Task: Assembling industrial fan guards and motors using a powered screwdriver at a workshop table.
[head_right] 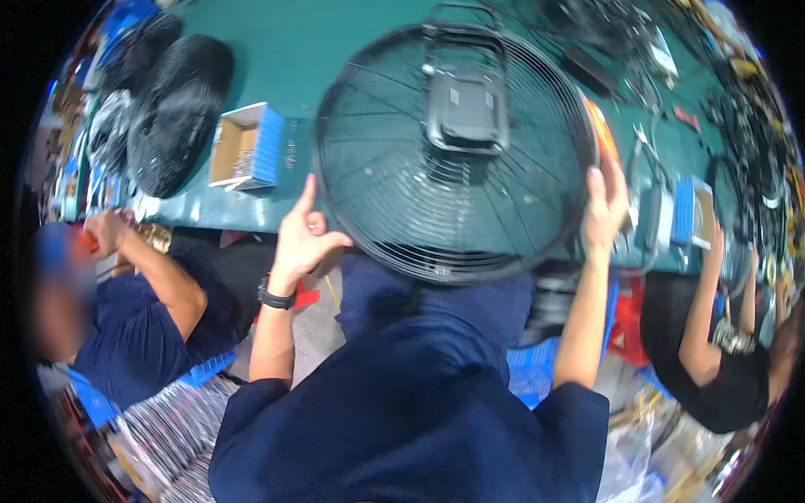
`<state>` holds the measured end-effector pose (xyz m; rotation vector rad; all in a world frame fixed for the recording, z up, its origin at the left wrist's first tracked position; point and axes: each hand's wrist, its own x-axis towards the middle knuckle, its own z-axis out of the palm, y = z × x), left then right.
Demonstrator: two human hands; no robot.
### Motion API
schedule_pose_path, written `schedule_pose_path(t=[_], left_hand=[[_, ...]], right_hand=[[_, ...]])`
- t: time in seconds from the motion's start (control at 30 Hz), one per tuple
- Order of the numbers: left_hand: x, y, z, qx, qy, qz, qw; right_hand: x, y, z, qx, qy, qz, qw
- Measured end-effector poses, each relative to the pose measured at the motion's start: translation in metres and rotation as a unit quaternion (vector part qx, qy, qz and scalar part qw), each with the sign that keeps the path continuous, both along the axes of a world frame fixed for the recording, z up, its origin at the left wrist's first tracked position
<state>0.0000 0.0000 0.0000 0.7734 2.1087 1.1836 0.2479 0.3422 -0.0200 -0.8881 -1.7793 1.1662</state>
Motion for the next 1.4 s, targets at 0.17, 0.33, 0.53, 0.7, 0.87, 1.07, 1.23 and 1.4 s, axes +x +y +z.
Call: schedule_pose_path(t=[0.17,0.33,0.53,0.7,0.87,1.07,1.23,1.4], left_hand=[[0.008,0.006,-0.023,0.027,-0.052,0.036,0.998],[0.004,0.01,-0.022,0.02,-0.029,0.013,0.999],[0.007,0.013,-0.004,0.005,-0.022,0.005,1.0],[0.006,0.021,0.002,-0.025,-0.036,0.0,0.999],[-0.003,0.04,0.005,-0.024,-0.031,0.011,0.999],[-0.003,0.044,0.007,0.0,-0.065,0.021,0.998],[-0.001,0.045,0.003,-0.001,-0.051,0.03,0.998],[0.001,0.045,0.004,0.005,-0.036,0.029,0.999]], right_hand=[[0.013,0.006,0.006,0.27,-0.155,-0.099,0.945],[0.023,-0.044,0.025,0.207,-0.074,-0.17,0.961],[0.032,-0.052,-0.019,0.038,-0.042,-0.172,0.983],[0.016,-0.041,-0.012,0.018,-0.006,-0.105,0.994],[0.003,-0.014,-0.018,0.005,0.011,-0.069,0.998],[-0.001,-0.004,-0.018,0.03,0.007,-0.037,0.999],[-0.004,-0.001,-0.021,0.019,0.057,-0.029,0.998],[-0.005,-0.002,-0.017,0.007,0.063,-0.011,0.998]])
